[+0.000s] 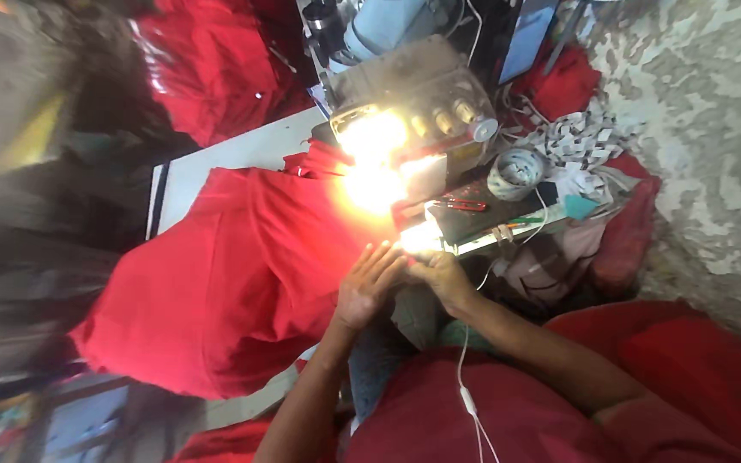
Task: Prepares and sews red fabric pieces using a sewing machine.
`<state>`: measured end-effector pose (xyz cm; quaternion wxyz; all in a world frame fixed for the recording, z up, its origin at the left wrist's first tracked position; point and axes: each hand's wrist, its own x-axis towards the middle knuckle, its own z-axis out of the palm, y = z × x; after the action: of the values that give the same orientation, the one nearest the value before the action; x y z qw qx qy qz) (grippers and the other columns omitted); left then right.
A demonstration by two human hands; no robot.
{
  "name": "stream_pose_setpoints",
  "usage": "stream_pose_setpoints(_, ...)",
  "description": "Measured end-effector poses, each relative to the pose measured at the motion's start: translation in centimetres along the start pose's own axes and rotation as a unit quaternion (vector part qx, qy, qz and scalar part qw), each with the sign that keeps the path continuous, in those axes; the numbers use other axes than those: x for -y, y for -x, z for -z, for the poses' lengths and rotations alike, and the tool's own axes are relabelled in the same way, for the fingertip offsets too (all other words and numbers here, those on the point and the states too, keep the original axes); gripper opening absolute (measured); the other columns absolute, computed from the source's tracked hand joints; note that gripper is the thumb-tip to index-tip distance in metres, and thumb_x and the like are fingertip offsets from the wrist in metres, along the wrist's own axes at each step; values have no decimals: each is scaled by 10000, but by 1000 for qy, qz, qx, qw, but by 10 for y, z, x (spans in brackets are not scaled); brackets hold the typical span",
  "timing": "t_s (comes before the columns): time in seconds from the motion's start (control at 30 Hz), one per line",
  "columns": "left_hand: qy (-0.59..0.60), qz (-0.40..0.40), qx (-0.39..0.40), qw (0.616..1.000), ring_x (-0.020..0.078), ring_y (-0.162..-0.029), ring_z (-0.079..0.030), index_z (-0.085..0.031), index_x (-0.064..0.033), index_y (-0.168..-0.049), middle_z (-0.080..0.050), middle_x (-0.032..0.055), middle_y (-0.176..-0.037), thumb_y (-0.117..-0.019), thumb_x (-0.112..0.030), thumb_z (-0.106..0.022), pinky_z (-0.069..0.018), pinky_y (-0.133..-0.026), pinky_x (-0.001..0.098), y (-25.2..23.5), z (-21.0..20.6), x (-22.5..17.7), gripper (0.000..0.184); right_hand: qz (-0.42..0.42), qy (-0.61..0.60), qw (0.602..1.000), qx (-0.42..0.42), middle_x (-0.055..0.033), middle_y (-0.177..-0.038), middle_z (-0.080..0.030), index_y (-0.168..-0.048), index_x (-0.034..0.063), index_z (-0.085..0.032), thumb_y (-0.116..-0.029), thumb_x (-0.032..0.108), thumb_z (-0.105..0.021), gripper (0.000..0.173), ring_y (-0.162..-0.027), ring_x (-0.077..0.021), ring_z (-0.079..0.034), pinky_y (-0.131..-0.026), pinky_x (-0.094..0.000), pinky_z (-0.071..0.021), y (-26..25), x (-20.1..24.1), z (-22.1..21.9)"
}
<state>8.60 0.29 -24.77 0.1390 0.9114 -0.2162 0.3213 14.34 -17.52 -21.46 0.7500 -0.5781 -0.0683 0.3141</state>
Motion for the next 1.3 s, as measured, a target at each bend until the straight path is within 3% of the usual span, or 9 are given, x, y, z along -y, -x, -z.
stream_pose_setpoints(0.33, 5, -13, 0, 1000, 280, -1210, -680, -726, -27, -1116, -746, 141, -1188, -1011, -58, -561, -479, -1099, 419, -1, 1, -1, 198, 3, 15, 1000, 8, -55, -917, -706, -1180, -34, -665, -1010, -24, -549, 206, -767, -57, -655, -751, -227, -563, 2, 1, 2)
stream_pose_setpoints(0.43, 12, -26, -11, 1000, 278, -1204, -683, -729, -20, -1120, -742, 157, -1191, -1004, -32, -552, -483, -1098, 418, 1, -3, 0, 212, -29, 34, 999, 13, -80, -966, -678, -1186, -35, -652, -1034, 10, -508, 214, -802, -104, -644, -769, -277, -560, 1, 5, 4)
stream_pose_setpoints(0.53, 14, -31, -6, 999, 263, -1229, -671, -721, -20, -1173, -729, 159, -1231, -1010, -42, -544, -467, -1118, 425, 7, -8, 7, 242, -20, 11, 1000, -7, -86, -919, -713, -1066, -37, -674, -1057, 76, -512, 198, -820, -134, -697, -797, -313, -594, -8, -1, 1)
stream_pose_setpoints(0.63, 78, 26, -10, 997, 216, -1215, -679, -703, -30, -1088, -752, 127, -1174, -1048, -160, -550, -449, -1140, 420, 7, -14, 3, 204, 29, 12, 998, -62, -66, -821, -701, -959, -38, -683, -1022, 31, -573, 145, -752, -111, -687, -749, -284, -594, -20, -21, -3)
stream_pose_setpoints(0.7, 130, 108, -1, 986, 228, -1210, -682, -703, -5, -1074, -757, 117, -1142, -1031, -197, -577, -420, -1160, 473, -9, -7, -2, 234, 64, 45, 995, -67, -63, -838, -718, -1009, -49, -678, -1011, 7, -552, 138, -754, -94, -702, -744, -267, -601, -22, -34, -2)
stream_pose_setpoints(0.8, 105, 192, 26, 975, 349, -1308, -602, -703, 38, -1175, -690, 171, -1297, -990, -89, -606, -381, -1171, 559, -41, 4, 6, 245, 78, 46, 994, -55, -70, -842, -733, -1155, -82, -626, -1001, -13, -555, 183, -687, -99, -713, -687, -261, -619, -16, -33, -5)
stream_pose_setpoints(0.93, 12, 221, 71, 973, 437, -1310, -571, -700, 29, -1214, -639, 244, -1341, -1018, -140, -594, -384, -1138, 612, -58, 2, 26, 280, 68, 30, 997, -16, -58, -861, -725, -1304, -79, -585, -992, -23, -565, 318, -624, -82, -679, -631, -245, -606, -10, -11, -12)
stream_pose_setpoints(1.2, 26, 239, 46, 970, 453, -1226, -619, -712, 43, -1162, -684, 244, -1238, -1018, -77, -552, -377, -1116, 652, -57, -5, 22, 246, 51, 21, 998, 15, -69, -803, -719, -1035, -64, -671, -999, -26, -553, 129, -671, -119, -708, -684, -269, -618, -21, 22, -15)
stream_pose_setpoints(1.3, 13, 238, 50, 970, 426, -1308, -576, -707, 11, -1215, -653, 223, -1329, -1027, -147, -561, -362, -1142, 642, -54, -9, 22, 286, 2, 0, 1000, 10, -67, -792, -716, -1064, -69, -650, -1023, 23, -536, 153, -665, -123, -702, -661, -273, -607, -18, 8, -9)
